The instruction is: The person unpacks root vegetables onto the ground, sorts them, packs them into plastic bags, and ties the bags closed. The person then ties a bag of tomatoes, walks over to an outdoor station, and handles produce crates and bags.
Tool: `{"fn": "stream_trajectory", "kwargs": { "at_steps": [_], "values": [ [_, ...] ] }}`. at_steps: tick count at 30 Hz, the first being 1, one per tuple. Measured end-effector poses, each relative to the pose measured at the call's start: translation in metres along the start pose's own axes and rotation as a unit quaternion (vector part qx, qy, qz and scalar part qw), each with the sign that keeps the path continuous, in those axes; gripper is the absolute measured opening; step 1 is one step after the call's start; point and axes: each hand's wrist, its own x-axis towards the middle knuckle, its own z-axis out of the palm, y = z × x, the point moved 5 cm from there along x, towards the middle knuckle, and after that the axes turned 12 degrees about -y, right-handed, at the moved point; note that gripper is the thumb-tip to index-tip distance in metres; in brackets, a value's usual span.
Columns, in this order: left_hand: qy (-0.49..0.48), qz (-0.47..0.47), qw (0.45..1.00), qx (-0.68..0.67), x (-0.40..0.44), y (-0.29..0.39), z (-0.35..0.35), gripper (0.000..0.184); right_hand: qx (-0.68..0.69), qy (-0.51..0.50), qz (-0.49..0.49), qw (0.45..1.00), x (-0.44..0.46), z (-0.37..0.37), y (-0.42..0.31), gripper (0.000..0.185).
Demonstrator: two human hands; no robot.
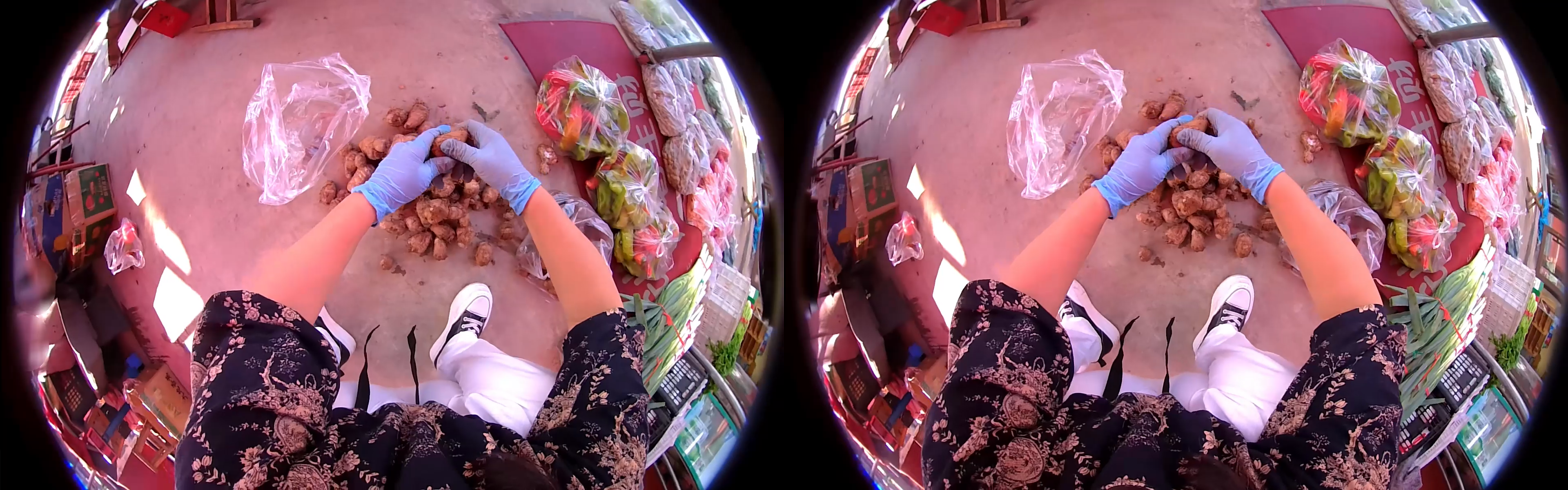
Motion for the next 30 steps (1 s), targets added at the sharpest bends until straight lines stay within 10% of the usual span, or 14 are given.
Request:
{"fn": "stream_trajectory", "kwargs": {
  "at_steps": [10, 21, 24, 30],
  "values": [
    [-0.038, -0.008, 0.973, -0.226, -0.017, 0.000, -0.020, 0.046, 0.165, -0.113, -0.011, 0.980, 0.003, 0.011, -0.010, 0.025],
    [-0.017, 0.003, 0.979, -0.205, -0.014, -0.004, -0.013, 0.050, 0.057, -0.086, 0.030, 0.994, 0.003, 0.010, -0.014, 0.035],
    [0.003, -0.064, 0.979, 0.193, -0.017, -0.025, -0.019, 0.077, 0.051, -0.064, 0.047, 0.996, 0.013, 0.014, 0.007, 0.036],
    [0.402, -0.187, 0.789, 0.425, -0.076, -0.067, -0.108, 0.077, 0.090, -0.053, 0.072, 0.992, 0.029, 0.027, 0.019, 0.032]
  ]
}}
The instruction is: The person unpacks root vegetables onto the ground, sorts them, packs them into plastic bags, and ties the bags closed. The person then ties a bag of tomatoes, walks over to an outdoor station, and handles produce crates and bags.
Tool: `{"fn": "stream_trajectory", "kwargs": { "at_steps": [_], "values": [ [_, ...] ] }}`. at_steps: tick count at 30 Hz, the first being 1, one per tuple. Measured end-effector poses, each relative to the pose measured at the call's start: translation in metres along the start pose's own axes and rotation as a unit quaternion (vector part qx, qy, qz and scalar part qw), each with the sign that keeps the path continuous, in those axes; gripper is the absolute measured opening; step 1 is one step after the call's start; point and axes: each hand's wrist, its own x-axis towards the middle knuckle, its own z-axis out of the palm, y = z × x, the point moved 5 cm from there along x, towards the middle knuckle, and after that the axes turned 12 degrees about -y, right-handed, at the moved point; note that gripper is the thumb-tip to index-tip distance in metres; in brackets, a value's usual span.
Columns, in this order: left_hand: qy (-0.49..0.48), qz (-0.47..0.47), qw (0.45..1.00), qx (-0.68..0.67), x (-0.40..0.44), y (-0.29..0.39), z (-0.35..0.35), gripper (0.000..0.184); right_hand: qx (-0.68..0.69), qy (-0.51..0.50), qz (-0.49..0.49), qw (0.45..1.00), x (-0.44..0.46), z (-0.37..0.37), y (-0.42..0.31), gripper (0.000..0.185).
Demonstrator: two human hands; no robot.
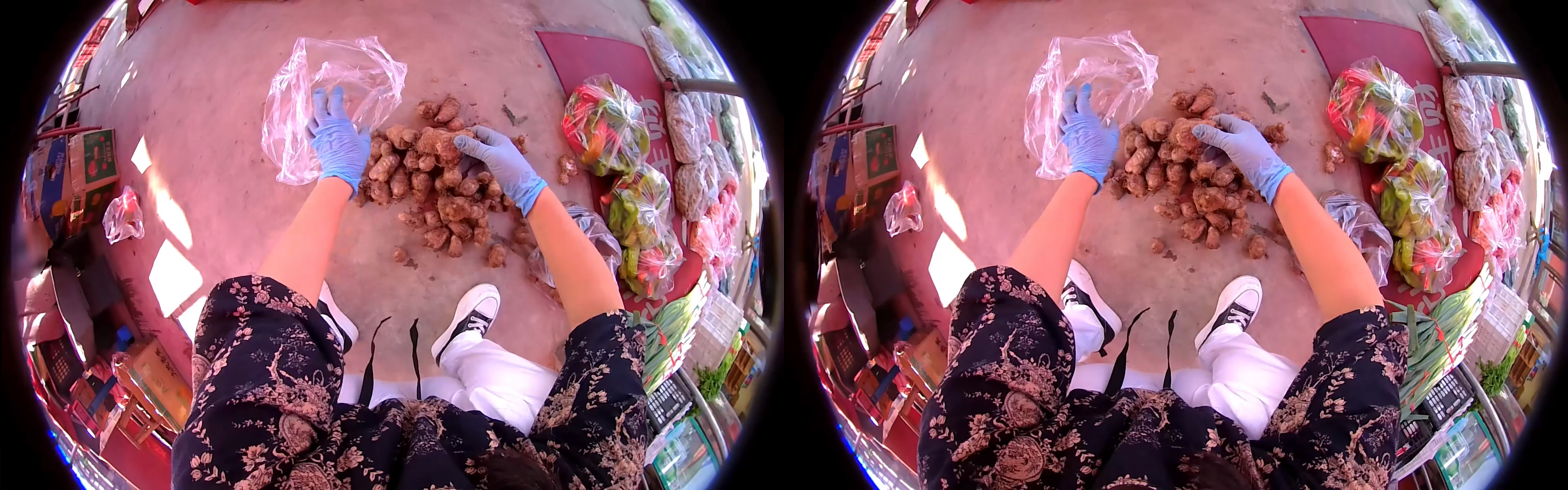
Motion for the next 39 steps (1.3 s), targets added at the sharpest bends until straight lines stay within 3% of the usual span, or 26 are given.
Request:
{"fn": "stream_trajectory", "kwargs": {
  "at_steps": [2, 4, 7, 8, 10, 12, 14, 16, 19, 22, 23, 26, 29, 32, 35, 36, 39],
  "values": [
    [0.036, -0.108, 0.994, 0.000, 0.001, -0.041, -0.017, 0.081, -0.015, -0.017, 0.012, 1.000, 0.005, 0.006, -0.001, 0.032],
    [0.083, -0.223, 0.967, 0.094, 0.001, -0.087, -0.016, 0.076, -0.031, -0.024, -0.005, 0.999, 0.006, 0.018, -0.009, 0.033],
    [-0.209, -0.276, 0.935, -0.077, 0.022, -0.190, 0.033, 0.052, -0.086, -0.067, -0.036, 0.993, 0.023, 0.034, -0.013, 0.035],
    [-0.172, -0.292, 0.904, -0.261, 0.031, -0.197, 0.033, 0.043, -0.110, -0.085, -0.046, 0.989, 0.029, 0.039, -0.013, 0.035],
    [-0.083, -0.295, 0.745, -0.593, 0.047, -0.196, 0.022, 0.028, -0.098, -0.126, -0.042, 0.986, 0.038, 0.055, -0.014, 0.032],
    [-0.124, -0.215, 0.736, -0.630, 0.071, -0.175, -0.026, 0.024, -0.168, -0.137, -0.032, 0.976, 0.051, 0.068, -0.014, 0.029],
    [-0.163, -0.193, 0.738, -0.626, 0.091, -0.174, -0.066, 0.025, -0.253, -0.134, -0.007, 0.958, 0.062, 0.083, -0.015, 0.042],
    [-0.191, -0.171, 0.745, -0.616, 0.099, -0.171, -0.113, 0.025, -0.404, -0.087, -0.091, 0.906, 0.083, 0.098, -0.011, 0.052],
    [-0.203, -0.153, 0.744, -0.618, 0.090, -0.190, -0.138, 0.027, -0.545, -0.088, -0.121, 0.825, 0.114, 0.128, -0.011, 0.049],
    [-0.194, -0.140, 0.716, -0.656, 0.066, -0.195, -0.133, 0.029, -0.630, -0.041, -0.113, 0.767, 0.139, 0.156, -0.016, 0.043],
    [-0.189, -0.137, 0.706, -0.669, 0.053, -0.197, -0.122, 0.030, -0.626, -0.069, -0.049, 0.775, 0.151, 0.163, -0.016, 0.042],
    [-0.173, -0.153, 0.684, -0.692, 0.015, -0.201, -0.086, 0.030, -0.624, -0.007, -0.030, 0.781, 0.174, 0.172, -0.007, 0.042],
    [-0.137, -0.192, 0.614, -0.753, -0.017, -0.226, -0.041, 0.031, -0.630, 0.001, -0.034, 0.776, 0.191, 0.174, 0.015, 0.042],
    [-0.183, -0.225, 0.659, -0.694, -0.027, -0.254, -0.025, 0.033, -0.619, -0.015, -0.072, 0.782, 0.195, 0.183, 0.032, 0.036],
    [-0.197, -0.268, 0.797, -0.504, -0.022, -0.276, -0.020, 0.038, -0.613, 0.000, -0.175, 0.771, 0.172, 0.185, 0.029, 0.032],
    [-0.181, -0.211, 0.841, -0.464, -0.017, -0.267, -0.030, 0.039, -0.612, 0.009, -0.219, 0.760, 0.157, 0.188, 0.025, 0.033],
    [-0.116, -0.040, 0.936, -0.329, 0.004, -0.188, -0.099, 0.044, -0.520, -0.024, -0.258, 0.814, 0.116, 0.195, 0.001, 0.054]
  ]
}}
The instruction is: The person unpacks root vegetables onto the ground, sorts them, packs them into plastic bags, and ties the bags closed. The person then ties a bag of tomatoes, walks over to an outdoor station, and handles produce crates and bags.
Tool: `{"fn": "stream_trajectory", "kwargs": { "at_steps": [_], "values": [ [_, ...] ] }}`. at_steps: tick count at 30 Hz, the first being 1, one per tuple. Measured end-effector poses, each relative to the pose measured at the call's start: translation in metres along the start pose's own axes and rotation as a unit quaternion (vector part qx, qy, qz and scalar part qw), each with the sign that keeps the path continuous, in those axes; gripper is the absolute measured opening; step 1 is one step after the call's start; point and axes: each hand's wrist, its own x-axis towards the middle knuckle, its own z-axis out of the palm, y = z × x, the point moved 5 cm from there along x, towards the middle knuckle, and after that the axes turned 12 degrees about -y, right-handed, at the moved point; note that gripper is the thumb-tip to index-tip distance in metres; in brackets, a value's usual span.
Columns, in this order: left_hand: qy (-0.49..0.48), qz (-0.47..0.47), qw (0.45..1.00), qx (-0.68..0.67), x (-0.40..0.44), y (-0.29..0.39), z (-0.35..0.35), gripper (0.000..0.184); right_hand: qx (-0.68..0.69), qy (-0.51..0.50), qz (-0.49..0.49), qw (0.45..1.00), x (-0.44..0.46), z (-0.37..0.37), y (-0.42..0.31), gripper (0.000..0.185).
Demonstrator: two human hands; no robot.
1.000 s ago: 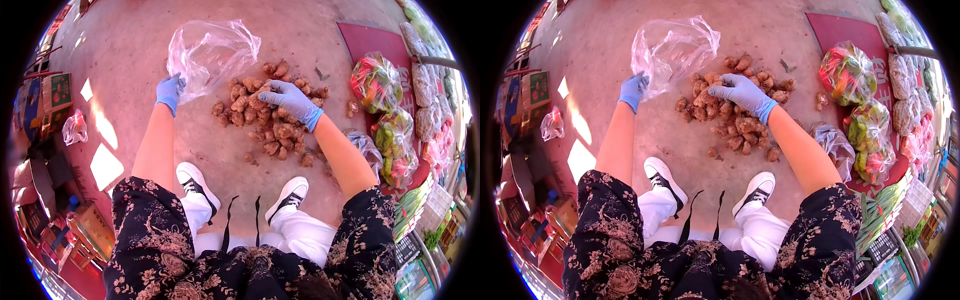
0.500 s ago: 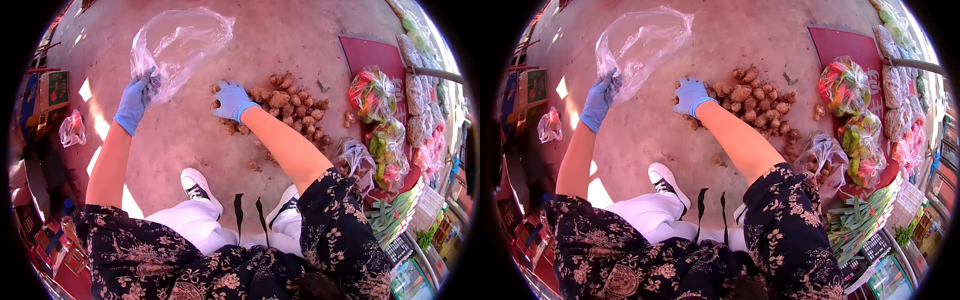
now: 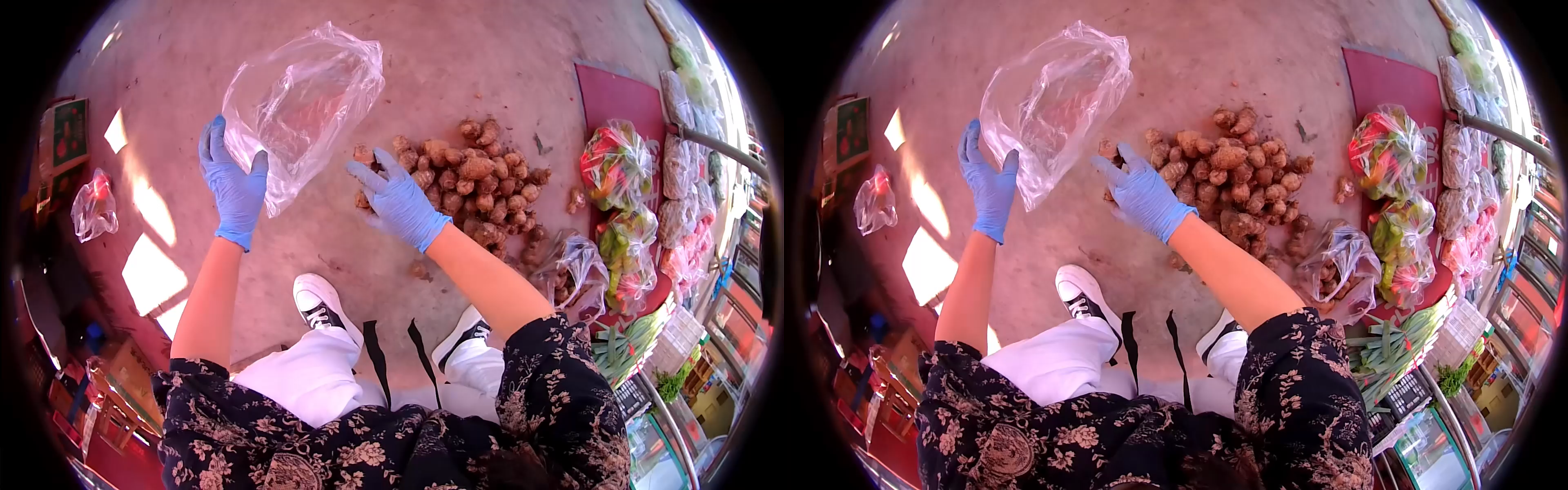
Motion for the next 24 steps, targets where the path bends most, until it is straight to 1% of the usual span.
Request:
{"fn": "stream_trajectory", "kwargs": {
  "at_steps": [2, 3, 4, 7, 8, 11, 12, 14, 16, 17, 21, 24],
  "values": [
    [0.016, 0.108, 0.986, 0.126, -0.007, 0.056, 0.010, 0.048, 0.000, 0.012, -0.027, 1.000, -0.010, -0.023, -0.025, 0.063],
    [-0.118, 0.048, 0.988, -0.084, -0.005, 0.053, 0.029, 0.050, 0.002, 0.020, -0.042, 0.999, -0.013, -0.034, -0.036, 0.068],
    [-0.241, -0.012, 0.927, -0.288, -0.006, 0.055, 0.049, 0.052, -0.007, 0.031, -0.070, 0.997, -0.015, -0.043, -0.045, 0.062],
    [-0.376, -0.054, 0.873, -0.305, -0.030, 0.083, 0.070, 0.051, -0.032, 0.099, -0.159, 0.982, -0.026, -0.057, -0.061, 0.055],
    [-0.378, -0.058, 0.872, -0.306, -0.033, 0.088, 0.069, 0.050, 0.011, 0.091, -0.155, 0.984, -0.032, -0.060, -0.062, 0.049],
    [-0.386, -0.063, 0.870, -0.302, -0.042, 0.100, 0.071, 0.047, -0.040, 0.151, -0.195, 0.968, -0.047, -0.077, -0.076, 0.050],
    [-0.386, -0.064, 0.872, -0.294, -0.045, 0.101, 0.072, 0.046, -0.044, 0.151, -0.182, 0.971, -0.049, -0.083, -0.078, 0.054],
    [-0.373, -0.055, 0.883, -0.281, -0.051, 0.105, 0.074, 0.045, -0.047, 0.145, -0.154, 0.976, -0.055, -0.087, -0.084, 0.062],
    [-0.347, -0.031, 0.899, -0.266, -0.054, 0.113, 0.073, 0.045, -0.012, 0.113, -0.151, 0.982, -0.055, -0.085, -0.084, 0.064],
    [-0.345, -0.033, 0.896, -0.279, -0.055, 0.114, 0.074, 0.044, 0.003, 0.098, -0.150, 0.984, -0.055, -0.085, -0.084, 0.065],
    [-0.338, -0.043, 0.890, -0.302, -0.063, 0.119, 0.073, 0.042, 0.018, 0.092, -0.194, 0.977, -0.058, -0.087, -0.086, 0.064],
    [-0.331, -0.067, 0.898, -0.282, -0.066, 0.123, 0.074, 0.040, 0.037, 0.074, -0.171, 0.982, -0.063, -0.087, -0.086, 0.063]
  ]
}}
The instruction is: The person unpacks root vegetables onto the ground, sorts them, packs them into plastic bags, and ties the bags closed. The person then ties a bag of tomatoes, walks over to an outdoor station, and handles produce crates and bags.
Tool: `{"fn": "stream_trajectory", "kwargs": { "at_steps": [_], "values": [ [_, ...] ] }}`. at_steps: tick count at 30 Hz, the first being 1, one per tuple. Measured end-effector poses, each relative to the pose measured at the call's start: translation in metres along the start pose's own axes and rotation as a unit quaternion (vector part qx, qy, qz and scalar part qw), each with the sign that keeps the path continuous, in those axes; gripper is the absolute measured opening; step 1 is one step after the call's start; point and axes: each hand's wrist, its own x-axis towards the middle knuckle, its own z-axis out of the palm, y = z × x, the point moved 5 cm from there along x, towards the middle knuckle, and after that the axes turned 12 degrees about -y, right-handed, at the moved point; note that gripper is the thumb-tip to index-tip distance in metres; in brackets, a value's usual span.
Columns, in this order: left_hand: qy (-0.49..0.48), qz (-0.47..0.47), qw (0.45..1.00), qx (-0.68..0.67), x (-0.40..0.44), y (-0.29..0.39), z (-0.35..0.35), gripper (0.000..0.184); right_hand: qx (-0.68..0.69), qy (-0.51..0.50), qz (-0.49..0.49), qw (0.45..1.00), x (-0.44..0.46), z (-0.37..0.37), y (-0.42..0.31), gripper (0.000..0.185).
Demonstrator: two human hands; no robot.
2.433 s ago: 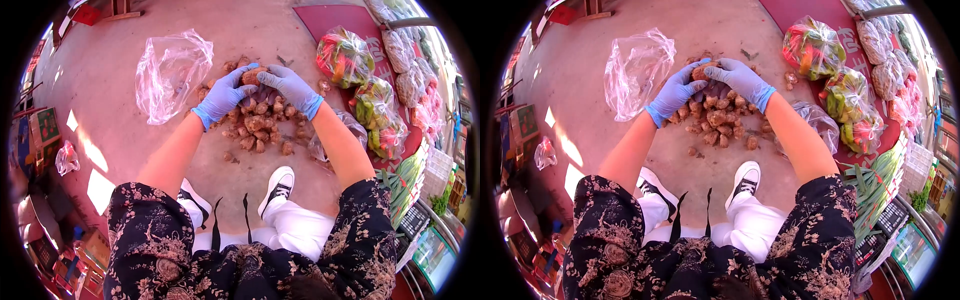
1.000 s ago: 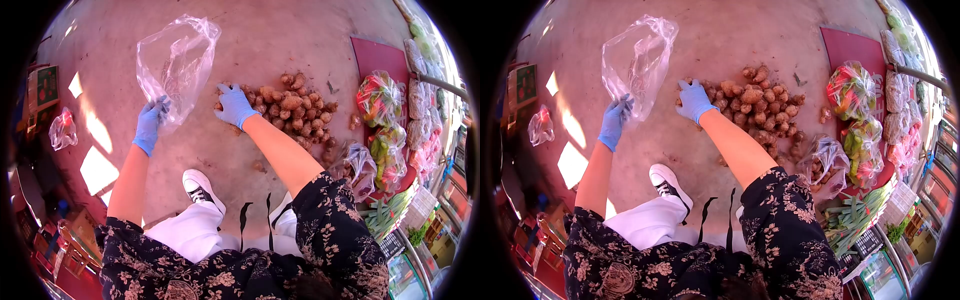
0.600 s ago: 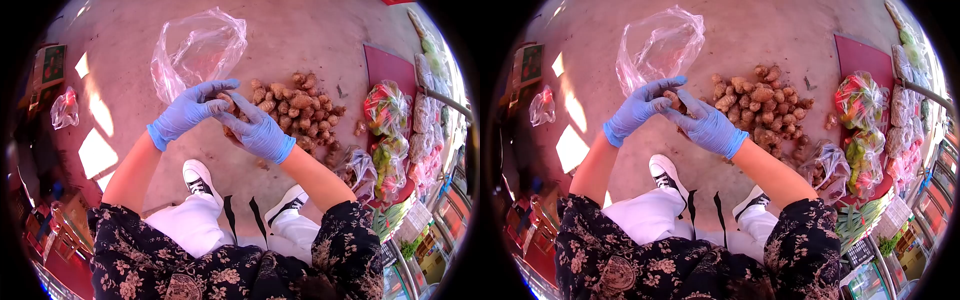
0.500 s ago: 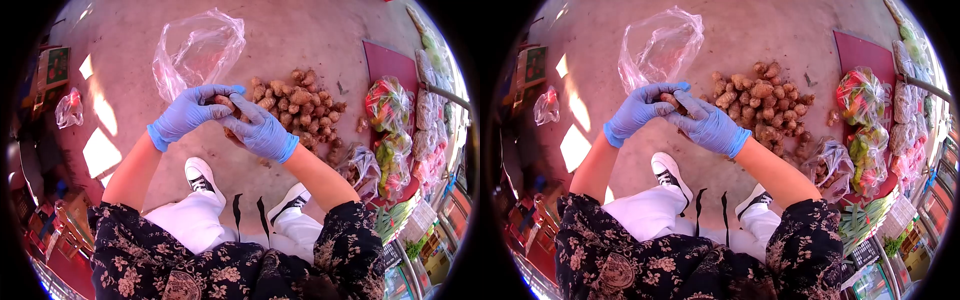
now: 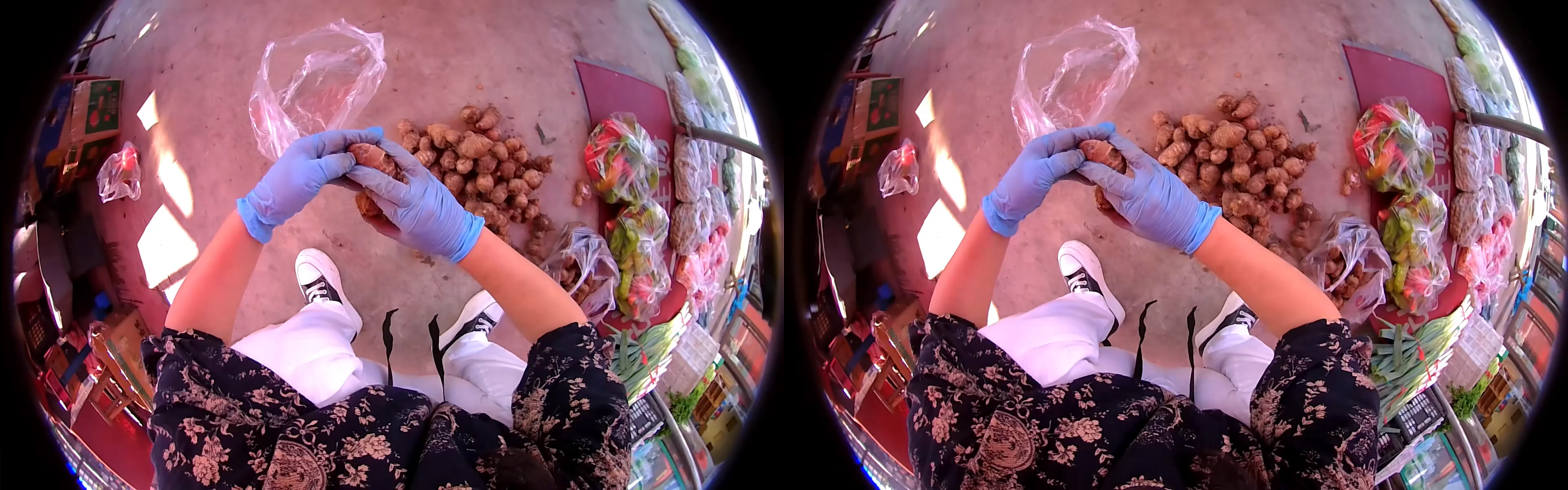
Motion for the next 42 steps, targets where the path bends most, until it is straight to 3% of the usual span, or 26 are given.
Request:
{"fn": "stream_trajectory", "kwargs": {
  "at_steps": [4, 13, 19, 24, 27, 31, 34, 37, 39, 42],
  "values": [
    [0.039, -0.087, 0.994, 0.056, 0.003, 0.001, 0.000, 0.037, 0.007, -0.018, 0.009, 1.000, -0.004, 0.001, 0.001, 0.060],
    [0.072, -0.118, 0.981, 0.134, 0.011, -0.021, -0.004, 0.034, 0.008, 0.014, 0.025, 1.000, -0.013, 0.015, 0.004, 0.047],
    [0.014, -0.076, 0.997, 0.016, 0.004, -0.016, -0.006, 0.032, 0.009, 0.006, 0.014, 1.000, -0.016, 0.018, 0.009, 0.053],
    [-0.017, -0.076, 0.997, 0.000, 0.001, -0.018, -0.011, 0.034, 0.039, -0.027, 0.006, 0.999, -0.016, 0.025, 0.015, 0.062],
    [-0.007, -0.068, 0.998, -0.011, 0.011, -0.027, -0.014, 0.036, 0.093, -0.018, 0.049, 0.994, -0.014, 0.018, 0.019, 0.060],
    [0.011, -0.049, 0.999, -0.009, 0.069, -0.014, -0.002, 0.037, -0.119, 0.049, 0.074, 0.989, -0.031, -0.009, 0.043, 0.041],
    [-0.032, -0.042, 0.999, 0.002, 0.135, 0.008, 0.028, 0.035, -0.157, 0.211, 0.181, 0.948, -0.076, -0.058, 0.081, 0.031],
    [-0.112, -0.056, 0.992, 0.035, 0.182, 0.018, 0.081, 0.034, -0.159, 0.338, 0.383, 0.845, -0.162, -0.088, 0.144, 0.036],
    [-0.166, -0.068, 0.983, 0.034, 0.197, 0.009, 0.120, 0.032, -0.155, 0.317, 0.519, 0.779, -0.227, -0.091, 0.179, 0.038],
    [-0.192, -0.106, 0.975, 0.016, 0.203, -0.021, 0.157, 0.031, -0.174, 0.277, 0.589, 0.739, -0.306, -0.074, 0.210, 0.040]
  ]
}}
